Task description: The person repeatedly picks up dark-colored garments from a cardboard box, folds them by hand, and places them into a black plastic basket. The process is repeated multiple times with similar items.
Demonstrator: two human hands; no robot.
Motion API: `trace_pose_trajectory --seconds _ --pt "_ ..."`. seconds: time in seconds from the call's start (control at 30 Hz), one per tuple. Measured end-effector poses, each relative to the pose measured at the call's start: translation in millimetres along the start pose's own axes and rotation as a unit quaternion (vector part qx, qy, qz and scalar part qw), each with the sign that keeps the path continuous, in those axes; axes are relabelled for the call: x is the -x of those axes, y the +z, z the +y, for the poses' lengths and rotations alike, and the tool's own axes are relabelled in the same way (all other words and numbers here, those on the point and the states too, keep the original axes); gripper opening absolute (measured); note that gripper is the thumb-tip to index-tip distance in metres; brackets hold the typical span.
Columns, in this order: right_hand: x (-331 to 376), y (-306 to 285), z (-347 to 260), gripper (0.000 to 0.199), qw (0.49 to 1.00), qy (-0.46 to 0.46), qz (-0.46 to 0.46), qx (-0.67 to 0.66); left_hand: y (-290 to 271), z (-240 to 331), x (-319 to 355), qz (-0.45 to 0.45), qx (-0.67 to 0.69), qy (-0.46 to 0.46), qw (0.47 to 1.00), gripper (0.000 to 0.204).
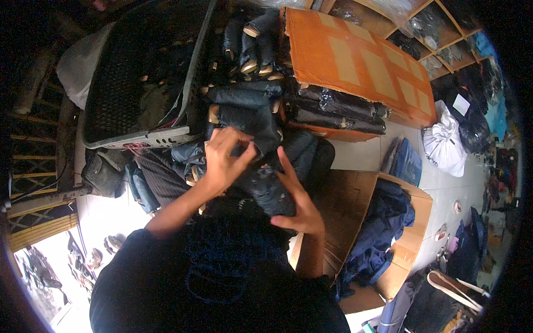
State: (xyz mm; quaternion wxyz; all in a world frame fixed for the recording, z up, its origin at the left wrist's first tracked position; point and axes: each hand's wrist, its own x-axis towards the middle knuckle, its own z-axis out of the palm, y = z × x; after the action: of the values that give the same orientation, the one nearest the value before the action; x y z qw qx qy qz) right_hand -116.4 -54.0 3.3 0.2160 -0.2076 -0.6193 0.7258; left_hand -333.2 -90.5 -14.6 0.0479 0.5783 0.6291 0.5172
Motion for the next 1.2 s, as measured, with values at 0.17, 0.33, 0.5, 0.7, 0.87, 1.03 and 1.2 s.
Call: trace_pose_trajectory --seconds 0.17,0.33,0.5,0.7,0.87,1.03,1.2 --pt "-1 17 -8 0.094 0.996 0.036 0.066 -0.053 -4 19 2 -0.008 0.024 0.011 1.000 0.015" --pt "12 5 7 0.092 0.992 0.053 0.060 -0.095 -15 22 -4 -0.043 0.003 0.024 0.999 0.023" --pt "-2 0 -7 0.085 0.976 -0.044 -0.005 0.212 -14 13 8 -0.099 0.044 0.025 0.994 0.025" --pt "0 -1 -30 0.085 0.942 0.016 0.011 0.336 -17 21 4 -0.149 0.089 0.030 0.984 0.019" --pt "14 -11 -15 0.085 0.989 0.056 0.038 0.129 -15 23 9 -0.160 0.114 0.012 0.981 0.015" --pt "19 -12 -11 0.086 0.993 0.109 0.003 0.052 -12 27 8 -0.122 0.135 -0.013 0.983 0.008" --pt "12 -12 -15 0.077 0.968 0.009 -0.033 0.247 -16 35 2 -0.143 0.132 0.046 0.980 0.012"
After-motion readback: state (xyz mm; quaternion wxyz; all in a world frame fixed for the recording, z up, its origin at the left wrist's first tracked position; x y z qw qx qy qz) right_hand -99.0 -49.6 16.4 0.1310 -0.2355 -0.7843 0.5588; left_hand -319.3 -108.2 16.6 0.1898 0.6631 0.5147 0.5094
